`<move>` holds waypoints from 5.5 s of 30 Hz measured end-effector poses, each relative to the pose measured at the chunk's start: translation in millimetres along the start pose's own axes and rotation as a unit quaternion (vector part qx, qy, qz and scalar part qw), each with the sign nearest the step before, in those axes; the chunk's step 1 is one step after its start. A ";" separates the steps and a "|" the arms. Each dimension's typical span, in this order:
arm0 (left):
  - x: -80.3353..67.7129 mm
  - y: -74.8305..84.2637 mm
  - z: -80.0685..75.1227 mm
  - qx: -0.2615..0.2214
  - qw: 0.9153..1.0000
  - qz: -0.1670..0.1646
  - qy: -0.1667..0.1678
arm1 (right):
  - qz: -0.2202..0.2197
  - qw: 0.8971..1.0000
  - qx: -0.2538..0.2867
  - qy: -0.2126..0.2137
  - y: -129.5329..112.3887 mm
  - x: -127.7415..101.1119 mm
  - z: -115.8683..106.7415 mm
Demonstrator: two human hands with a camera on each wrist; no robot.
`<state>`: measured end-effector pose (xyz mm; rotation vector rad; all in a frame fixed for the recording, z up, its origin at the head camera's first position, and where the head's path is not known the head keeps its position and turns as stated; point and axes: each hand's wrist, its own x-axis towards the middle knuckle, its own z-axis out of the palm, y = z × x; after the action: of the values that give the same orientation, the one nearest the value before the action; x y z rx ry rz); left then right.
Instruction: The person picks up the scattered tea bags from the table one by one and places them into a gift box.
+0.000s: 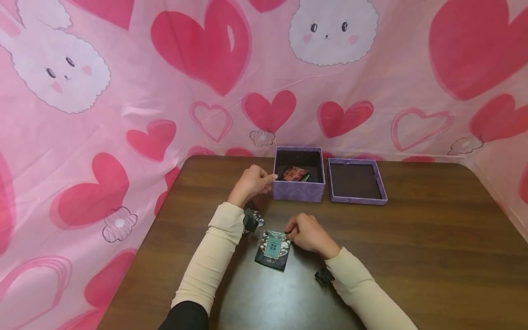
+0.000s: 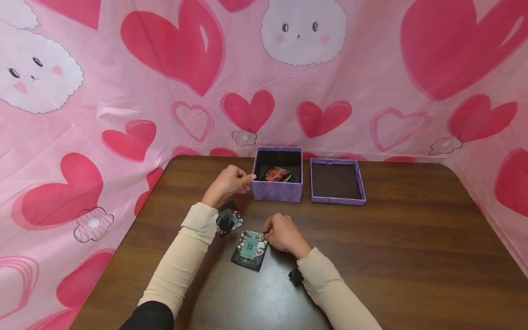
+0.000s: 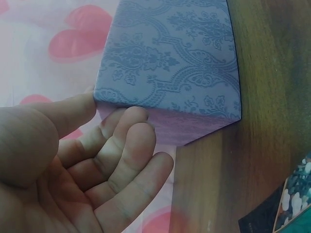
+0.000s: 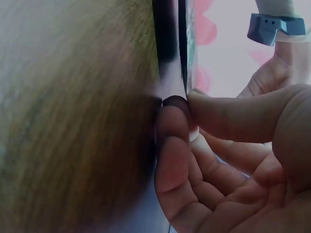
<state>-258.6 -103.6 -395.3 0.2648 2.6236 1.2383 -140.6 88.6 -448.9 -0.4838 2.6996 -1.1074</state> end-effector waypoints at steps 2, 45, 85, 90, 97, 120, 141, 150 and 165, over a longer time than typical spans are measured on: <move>0.1 -0.1 0.2 -0.006 1.000 -0.001 0.000 | -0.006 1.000 0.001 0.000 0.8 0.3 -0.6; 1.0 -0.1 -0.2 0.002 1.000 -0.001 -0.005 | 0.020 0.994 0.105 0.015 -7.7 4.7 -80.8; -2.0 -4.3 1.2 0.002 1.000 0.014 0.008 | 0.062 0.981 0.171 0.070 -10.3 45.1 -149.4; -1.2 -3.9 0.2 0.001 1.000 0.013 0.001 | 0.079 0.972 0.203 0.088 -6.1 57.1 -153.9; -0.3 -4.3 0.0 0.006 1.000 0.014 -0.003 | 0.095 0.959 0.214 0.158 -3.2 74.6 -156.9; -1.5 -0.8 -0.1 0.003 1.000 0.004 -0.002 | 0.098 0.963 0.182 0.174 2.6 78.2 -154.1; -3.0 0.6 0.8 0.002 1.000 0.004 0.002 | 0.053 0.978 0.167 0.112 -26.0 61.1 -126.8; -3.3 -0.1 0.0 0.007 1.000 0.000 -0.005 | 0.023 0.988 0.123 0.093 -48.2 56.1 -101.5; -1.4 1.7 -4.9 0.033 0.999 0.023 -0.009 | -0.043 0.997 0.051 0.037 -60.8 57.7 -47.4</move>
<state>-258.5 -106.5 -390.7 0.3474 2.6611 1.1597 -194.1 57.6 -375.0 -0.5557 2.6903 -1.3046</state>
